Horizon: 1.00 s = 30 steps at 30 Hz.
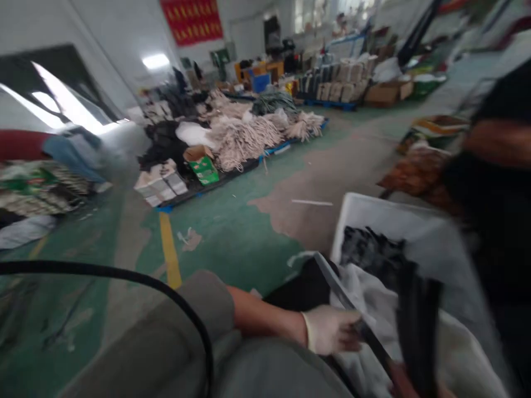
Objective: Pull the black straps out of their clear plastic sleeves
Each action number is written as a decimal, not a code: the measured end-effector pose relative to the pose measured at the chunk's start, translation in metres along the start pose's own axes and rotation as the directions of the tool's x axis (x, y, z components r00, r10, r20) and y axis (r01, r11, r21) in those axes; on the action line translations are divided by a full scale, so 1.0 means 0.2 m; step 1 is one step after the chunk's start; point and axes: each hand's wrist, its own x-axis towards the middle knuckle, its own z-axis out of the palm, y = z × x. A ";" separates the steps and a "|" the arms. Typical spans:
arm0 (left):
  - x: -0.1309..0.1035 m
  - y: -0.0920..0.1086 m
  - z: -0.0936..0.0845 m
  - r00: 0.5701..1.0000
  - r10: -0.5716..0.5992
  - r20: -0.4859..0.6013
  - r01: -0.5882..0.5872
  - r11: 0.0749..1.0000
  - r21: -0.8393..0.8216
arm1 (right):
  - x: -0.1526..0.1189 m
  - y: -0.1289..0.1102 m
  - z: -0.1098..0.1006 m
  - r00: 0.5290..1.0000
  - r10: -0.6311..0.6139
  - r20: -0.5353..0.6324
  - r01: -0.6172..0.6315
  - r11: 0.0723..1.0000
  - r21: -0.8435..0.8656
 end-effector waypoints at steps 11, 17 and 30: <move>-0.26 -0.01 0.10 0.990 -0.114 0.087 0.113 0.993 0.024 | -0.33 -0.05 -0.19 0.982 0.190 0.014 -0.190 0.981 0.041; -0.26 0.08 0.11 0.999 0.015 0.028 -0.014 1.000 -0.004 | -0.35 -0.04 -0.20 0.975 0.207 0.086 -0.220 0.959 0.181; -0.27 0.08 0.12 0.998 0.034 0.048 -0.035 0.999 0.021 | -0.41 0.00 -0.23 0.969 0.229 0.090 -0.243 0.944 0.224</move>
